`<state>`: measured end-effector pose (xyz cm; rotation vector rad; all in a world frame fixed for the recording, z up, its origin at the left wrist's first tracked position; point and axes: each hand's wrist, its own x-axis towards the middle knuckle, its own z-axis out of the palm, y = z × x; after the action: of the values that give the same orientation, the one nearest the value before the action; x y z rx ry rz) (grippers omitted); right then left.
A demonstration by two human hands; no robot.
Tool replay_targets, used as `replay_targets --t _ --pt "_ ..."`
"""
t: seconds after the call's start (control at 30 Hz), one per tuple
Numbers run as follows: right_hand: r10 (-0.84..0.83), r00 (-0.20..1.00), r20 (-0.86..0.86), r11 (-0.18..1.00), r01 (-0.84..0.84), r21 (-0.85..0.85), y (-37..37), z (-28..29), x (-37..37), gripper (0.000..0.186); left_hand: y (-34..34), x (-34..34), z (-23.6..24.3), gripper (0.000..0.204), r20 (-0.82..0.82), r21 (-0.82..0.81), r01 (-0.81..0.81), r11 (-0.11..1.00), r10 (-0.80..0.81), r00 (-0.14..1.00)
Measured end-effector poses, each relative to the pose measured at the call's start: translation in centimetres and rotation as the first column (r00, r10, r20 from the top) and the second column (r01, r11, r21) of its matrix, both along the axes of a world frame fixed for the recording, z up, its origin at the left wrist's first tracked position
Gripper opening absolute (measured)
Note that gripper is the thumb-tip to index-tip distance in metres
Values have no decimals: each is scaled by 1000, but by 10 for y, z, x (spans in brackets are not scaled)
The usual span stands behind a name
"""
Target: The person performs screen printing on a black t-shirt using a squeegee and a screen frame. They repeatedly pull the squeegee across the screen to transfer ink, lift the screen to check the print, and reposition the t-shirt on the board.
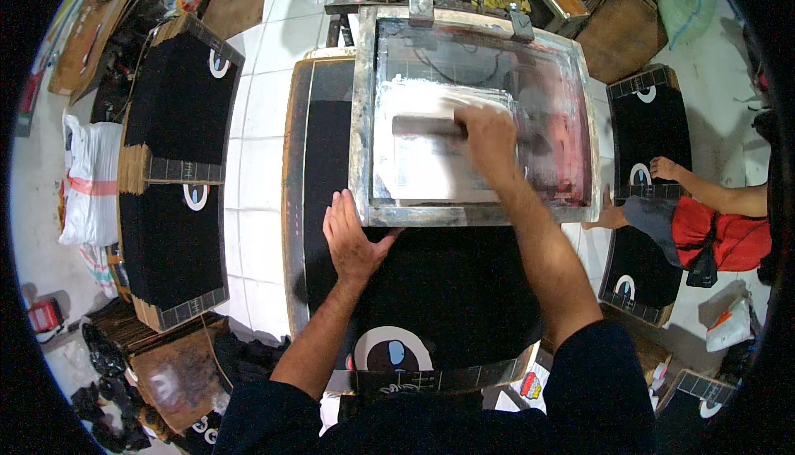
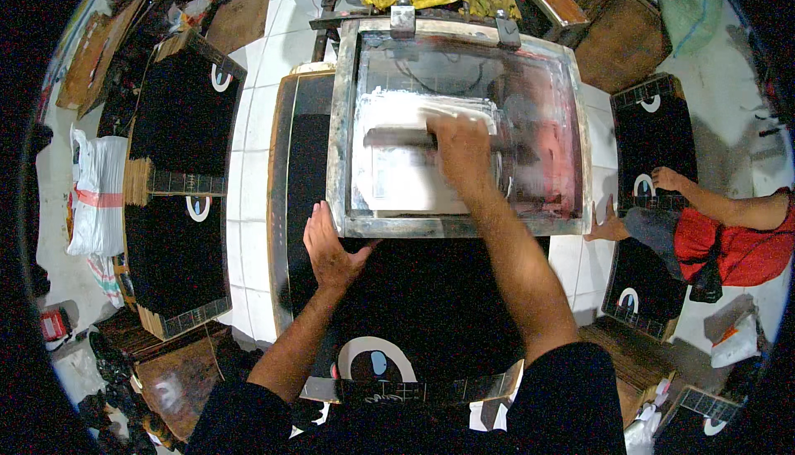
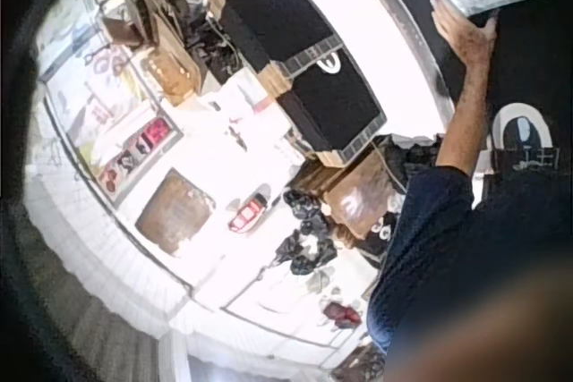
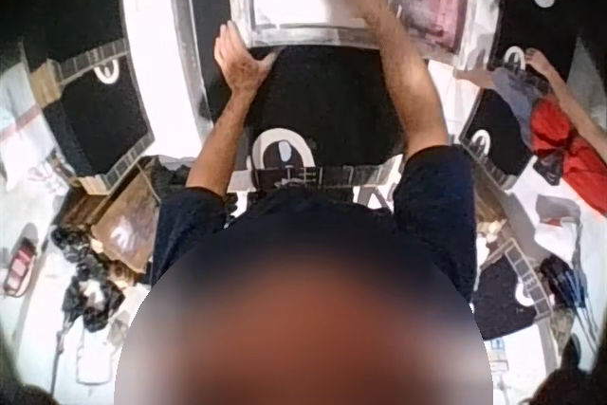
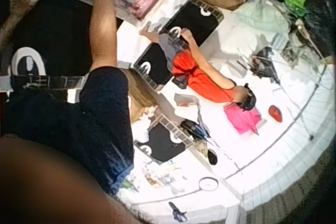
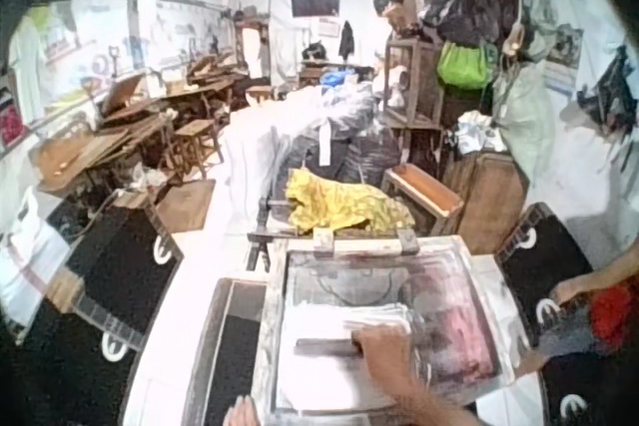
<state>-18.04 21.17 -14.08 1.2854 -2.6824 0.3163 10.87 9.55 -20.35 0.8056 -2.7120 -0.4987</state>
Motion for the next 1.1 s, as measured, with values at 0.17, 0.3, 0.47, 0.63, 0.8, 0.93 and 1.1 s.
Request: replay_targets --t 0.17,0.3,0.47,0.63,0.8,0.93,1.1 --pt "-59 992 -112 994 48 -100 -36 -9 -60 20 1 -2 2 121 -17 7 -9 1000 9 1000" --pt "-49 993 -108 997 42 -67 -28 -14 -46 13 0 -1 0 121 -13 9 -7 1000 7 1000" --pt "-41 998 -51 999 42 14 28 -7 44 12 1 0 -5 122 -53 -11 -1 1000 0 999" --pt "1 1000 -9 998 0 66 24 -10 18 14 0 0 -3 120 -18 -21 3 1000 -4 1000" --pt "-38 969 -245 993 9 -115 -25 -25 -52 20 0 0 -2 122 -9 8 -9 1000 9 1000" --pt "-67 992 -104 997 62 -42 -14 -15 -28 22 1 0 -5 124 -8 -10 -16 1000 16 1000" --pt "-104 995 -11 989 105 104 37 -4 67 24 1 0 -8 122 -22 -81 -1 997 -1 1000"
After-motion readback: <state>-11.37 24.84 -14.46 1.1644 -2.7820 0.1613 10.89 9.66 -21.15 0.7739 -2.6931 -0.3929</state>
